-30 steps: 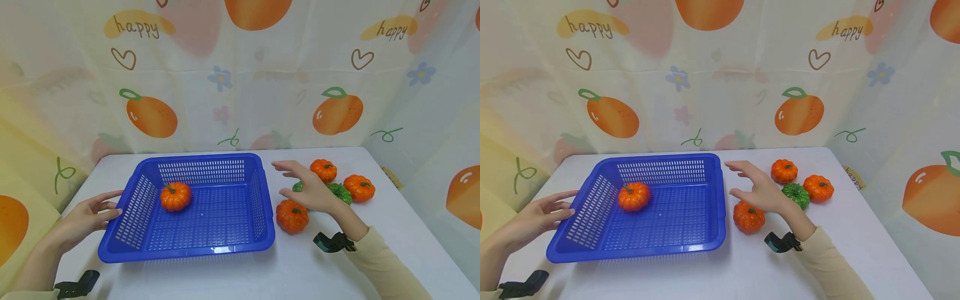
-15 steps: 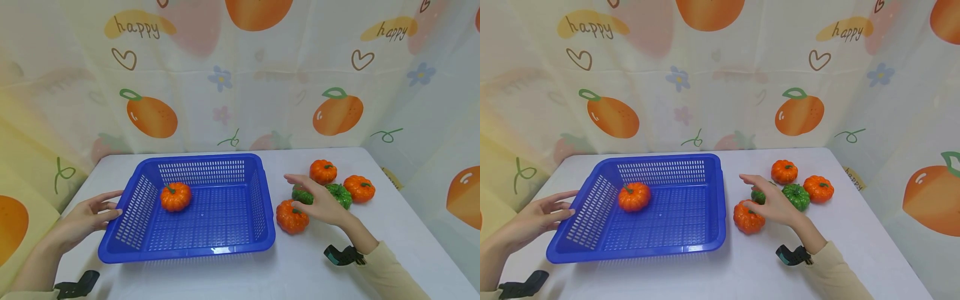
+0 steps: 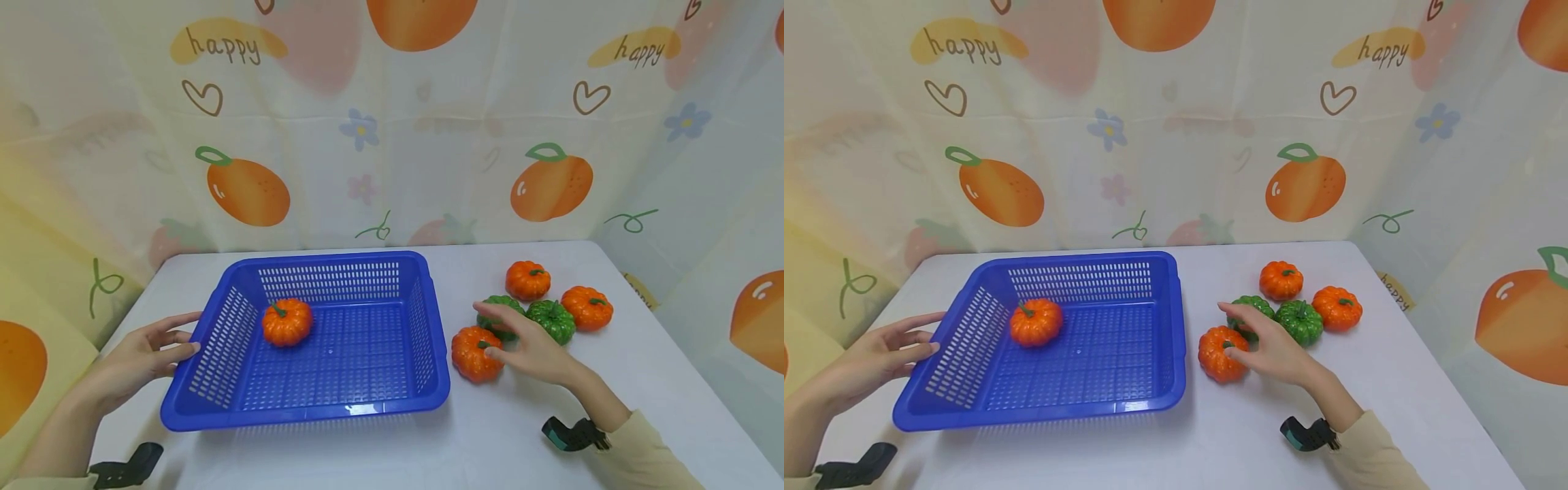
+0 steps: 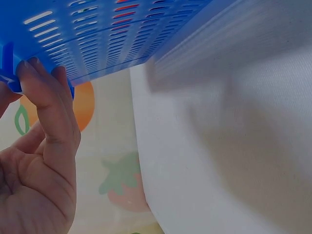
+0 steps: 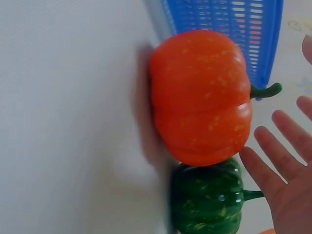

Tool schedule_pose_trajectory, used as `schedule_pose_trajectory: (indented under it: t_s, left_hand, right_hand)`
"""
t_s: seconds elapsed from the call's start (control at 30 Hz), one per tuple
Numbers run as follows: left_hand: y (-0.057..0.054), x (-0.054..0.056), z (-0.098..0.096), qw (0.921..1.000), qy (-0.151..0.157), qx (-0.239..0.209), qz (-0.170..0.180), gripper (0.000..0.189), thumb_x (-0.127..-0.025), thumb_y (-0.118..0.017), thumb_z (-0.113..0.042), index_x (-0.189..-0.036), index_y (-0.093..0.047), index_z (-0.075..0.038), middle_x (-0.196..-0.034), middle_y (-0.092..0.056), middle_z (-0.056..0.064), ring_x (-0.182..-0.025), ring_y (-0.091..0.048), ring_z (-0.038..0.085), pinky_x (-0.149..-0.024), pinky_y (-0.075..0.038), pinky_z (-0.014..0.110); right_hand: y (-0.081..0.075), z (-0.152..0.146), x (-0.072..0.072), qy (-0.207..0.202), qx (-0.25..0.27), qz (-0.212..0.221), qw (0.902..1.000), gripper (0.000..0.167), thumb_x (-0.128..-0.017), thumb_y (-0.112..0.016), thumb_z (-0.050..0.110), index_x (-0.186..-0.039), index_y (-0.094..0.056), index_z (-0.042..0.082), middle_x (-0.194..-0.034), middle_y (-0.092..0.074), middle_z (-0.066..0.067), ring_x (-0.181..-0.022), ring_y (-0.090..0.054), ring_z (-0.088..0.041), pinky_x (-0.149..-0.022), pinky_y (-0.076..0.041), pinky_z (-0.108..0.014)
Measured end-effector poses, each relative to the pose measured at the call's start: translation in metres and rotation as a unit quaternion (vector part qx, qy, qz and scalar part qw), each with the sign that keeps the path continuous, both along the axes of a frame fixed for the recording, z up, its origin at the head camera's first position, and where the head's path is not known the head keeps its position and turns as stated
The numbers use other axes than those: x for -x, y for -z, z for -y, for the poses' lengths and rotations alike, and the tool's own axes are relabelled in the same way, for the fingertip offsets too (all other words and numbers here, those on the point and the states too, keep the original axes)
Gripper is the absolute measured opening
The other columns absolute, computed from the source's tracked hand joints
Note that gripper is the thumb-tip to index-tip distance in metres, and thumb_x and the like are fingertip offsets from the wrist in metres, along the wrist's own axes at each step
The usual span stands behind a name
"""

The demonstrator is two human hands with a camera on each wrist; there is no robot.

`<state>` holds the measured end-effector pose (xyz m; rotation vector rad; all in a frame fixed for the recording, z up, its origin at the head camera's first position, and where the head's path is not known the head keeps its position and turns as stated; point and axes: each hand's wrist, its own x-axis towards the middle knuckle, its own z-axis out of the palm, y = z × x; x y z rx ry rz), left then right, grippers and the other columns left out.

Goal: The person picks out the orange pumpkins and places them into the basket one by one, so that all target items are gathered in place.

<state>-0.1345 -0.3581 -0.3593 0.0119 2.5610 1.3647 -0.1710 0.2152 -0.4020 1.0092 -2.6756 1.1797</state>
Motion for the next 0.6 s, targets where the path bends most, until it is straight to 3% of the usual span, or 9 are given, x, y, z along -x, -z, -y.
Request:
schedule_pose_trajectory:
  t_s: [0.47, 0.6]
  left_hand:
    - [0.001, 0.001, 0.0, 0.9998, -0.008, 0.013, 0.009, 0.069, -0.09, -0.058, -0.031, -0.144, -0.024, -0.005, -0.104, -0.055, 0.012, -0.085, -0.061, 0.013, -0.073, -0.053, 0.029]
    - [0.0, 0.0, 0.0, 1.0, -0.005, 0.005, 0.006, 0.068, -0.091, -0.058, -0.029, -0.144, -0.025, -0.004, -0.102, -0.055, 0.011, -0.085, -0.062, 0.014, -0.073, -0.053, 0.029]
  right_hand:
    - [0.011, -0.005, -0.004, 0.002, -0.027, -0.009, 0.9996, 0.063, -0.082, -0.07, 0.018, -0.138, -0.041, 0.012, -0.135, -0.048, -0.007, -0.118, -0.05, -0.02, -0.095, -0.044, -0.035]
    - [0.012, -0.005, -0.005, -0.001, -0.033, -0.012, 0.9994, 0.064, -0.082, -0.071, 0.019, -0.137, -0.041, 0.012, -0.135, -0.048, -0.007, -0.121, -0.047, -0.02, -0.1, -0.037, -0.022]
